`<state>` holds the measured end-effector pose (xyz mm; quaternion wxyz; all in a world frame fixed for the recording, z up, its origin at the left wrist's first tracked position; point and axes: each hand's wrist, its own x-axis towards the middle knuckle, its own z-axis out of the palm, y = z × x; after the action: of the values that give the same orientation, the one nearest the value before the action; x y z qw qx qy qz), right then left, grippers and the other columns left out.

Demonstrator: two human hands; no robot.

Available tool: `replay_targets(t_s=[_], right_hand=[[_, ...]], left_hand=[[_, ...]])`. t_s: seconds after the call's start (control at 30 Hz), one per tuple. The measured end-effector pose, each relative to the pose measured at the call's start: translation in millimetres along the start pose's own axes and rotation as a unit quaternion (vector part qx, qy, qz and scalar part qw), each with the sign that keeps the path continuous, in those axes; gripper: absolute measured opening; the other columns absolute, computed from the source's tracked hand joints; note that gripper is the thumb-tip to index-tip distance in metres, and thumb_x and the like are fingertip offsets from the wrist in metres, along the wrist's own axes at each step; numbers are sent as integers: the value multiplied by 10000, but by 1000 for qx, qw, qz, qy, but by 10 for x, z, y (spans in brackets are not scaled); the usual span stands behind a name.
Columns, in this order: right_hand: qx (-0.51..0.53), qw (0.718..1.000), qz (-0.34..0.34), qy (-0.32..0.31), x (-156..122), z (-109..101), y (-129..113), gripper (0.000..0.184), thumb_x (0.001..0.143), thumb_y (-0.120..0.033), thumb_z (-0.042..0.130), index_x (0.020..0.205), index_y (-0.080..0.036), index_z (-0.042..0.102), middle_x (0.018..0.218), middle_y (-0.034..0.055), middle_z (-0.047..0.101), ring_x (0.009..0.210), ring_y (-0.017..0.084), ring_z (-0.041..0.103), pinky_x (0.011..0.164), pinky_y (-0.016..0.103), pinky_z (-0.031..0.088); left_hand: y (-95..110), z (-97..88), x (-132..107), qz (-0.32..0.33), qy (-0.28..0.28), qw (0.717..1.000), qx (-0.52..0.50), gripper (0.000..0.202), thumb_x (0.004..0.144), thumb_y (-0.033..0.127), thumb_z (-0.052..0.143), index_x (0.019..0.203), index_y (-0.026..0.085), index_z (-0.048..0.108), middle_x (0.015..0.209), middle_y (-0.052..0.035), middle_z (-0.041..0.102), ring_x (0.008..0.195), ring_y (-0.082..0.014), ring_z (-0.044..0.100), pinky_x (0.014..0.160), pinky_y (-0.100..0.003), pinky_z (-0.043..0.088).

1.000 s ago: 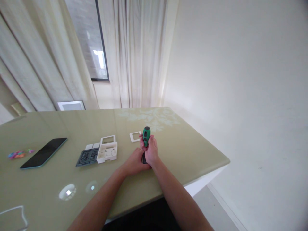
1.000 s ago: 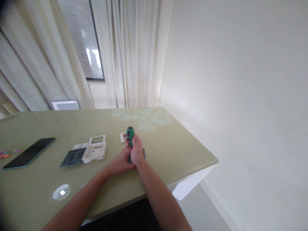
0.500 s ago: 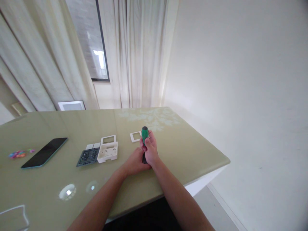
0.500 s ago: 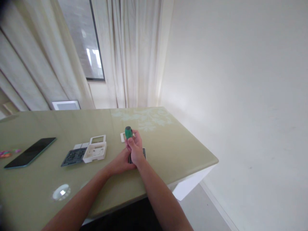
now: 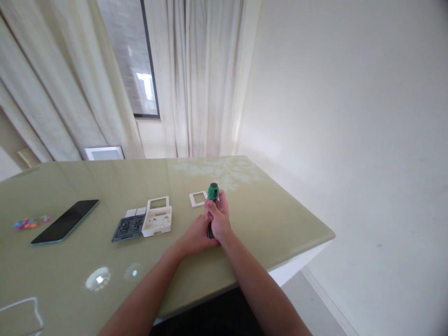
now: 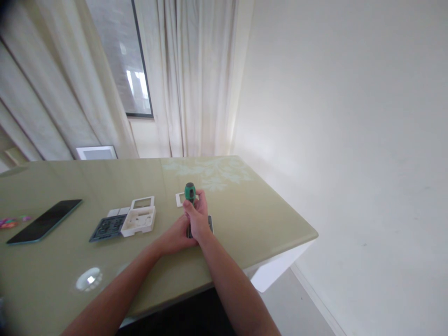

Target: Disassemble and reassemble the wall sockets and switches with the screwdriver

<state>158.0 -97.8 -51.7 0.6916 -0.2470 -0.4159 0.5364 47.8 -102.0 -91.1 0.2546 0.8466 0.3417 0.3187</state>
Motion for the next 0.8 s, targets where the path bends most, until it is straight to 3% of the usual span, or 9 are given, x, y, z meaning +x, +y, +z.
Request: replay_targets(t_s=[0.07, 0.2, 0.27, 0.4, 0.57, 0.67, 0.8], right_hand=[[-4, 1000, -1, 6, 9, 0, 9, 606, 791, -781, 852, 915, -248, 591, 636, -90, 496, 502, 77, 274, 461, 223, 187], [-11, 1000, -1, 8, 25, -8, 18, 730, 917, -926, 550, 828, -208, 640, 575, -67, 446, 476, 82, 237, 454, 256, 149], [-12, 1000, -1, -2, 14, -1, 3, 712, 900, -916, 594, 864, -207, 651, 587, -66, 467, 478, 80, 248, 461, 252, 153], [-13, 1000, 1, -22, -29, 32, -24, 623, 776, -770, 870, 993, -254, 597, 658, -77, 572, 492, 77, 297, 470, 225, 182], [-26, 1000, -6, -14, -46, 43, -1, 559, 948, -781, 690, 859, -248, 547, 602, -65, 548, 484, 89, 304, 461, 236, 199], [-27, 1000, -11, -9, -40, 31, 6, 618, 890, -856, 690, 877, -253, 554, 588, -79, 504, 489, 93, 294, 465, 237, 198], [-29, 1000, -9, 1, -24, 21, 12, 614, 809, -796, 827, 896, -253, 553, 626, -87, 516, 497, 84, 299, 475, 235, 202]], left_hand=[[-11, -3, -3, 2, -7, 1000, -6, 416, 1049, 428, 751, 1383, 191, 683, 1403, -119, 707, 1223, -297, 716, 1054, -535, 613], [-25, -10, -14, -1, -14, 1000, -9, 400, 1036, 453, 761, 1324, 180, 708, 1333, -104, 734, 1207, -303, 719, 1059, -540, 601], [-18, -9, -14, 0, -16, 1000, -12, 399, 1035, 452, 762, 1322, 180, 708, 1342, -106, 733, 1196, -297, 723, 1050, -531, 606], [13, -6, 3, 4, -24, 999, -23, 376, 1039, 423, 763, 1318, 177, 705, 1348, -108, 727, 1173, -283, 730, 1017, -509, 627], [39, -21, 12, 3, -36, 999, -23, 327, 1043, 413, 762, 1260, 172, 727, 1293, -90, 743, 1166, -287, 733, 1007, -500, 633], [46, -30, 8, 2, -34, 999, -21, 351, 1043, 413, 761, 1294, 172, 718, 1320, -94, 733, 1179, -295, 729, 1013, -508, 631], [43, -42, 4, 3, -25, 1000, -16, 399, 1042, 410, 761, 1369, 190, 691, 1427, -122, 694, 1274, -311, 692, 1090, -560, 590]])
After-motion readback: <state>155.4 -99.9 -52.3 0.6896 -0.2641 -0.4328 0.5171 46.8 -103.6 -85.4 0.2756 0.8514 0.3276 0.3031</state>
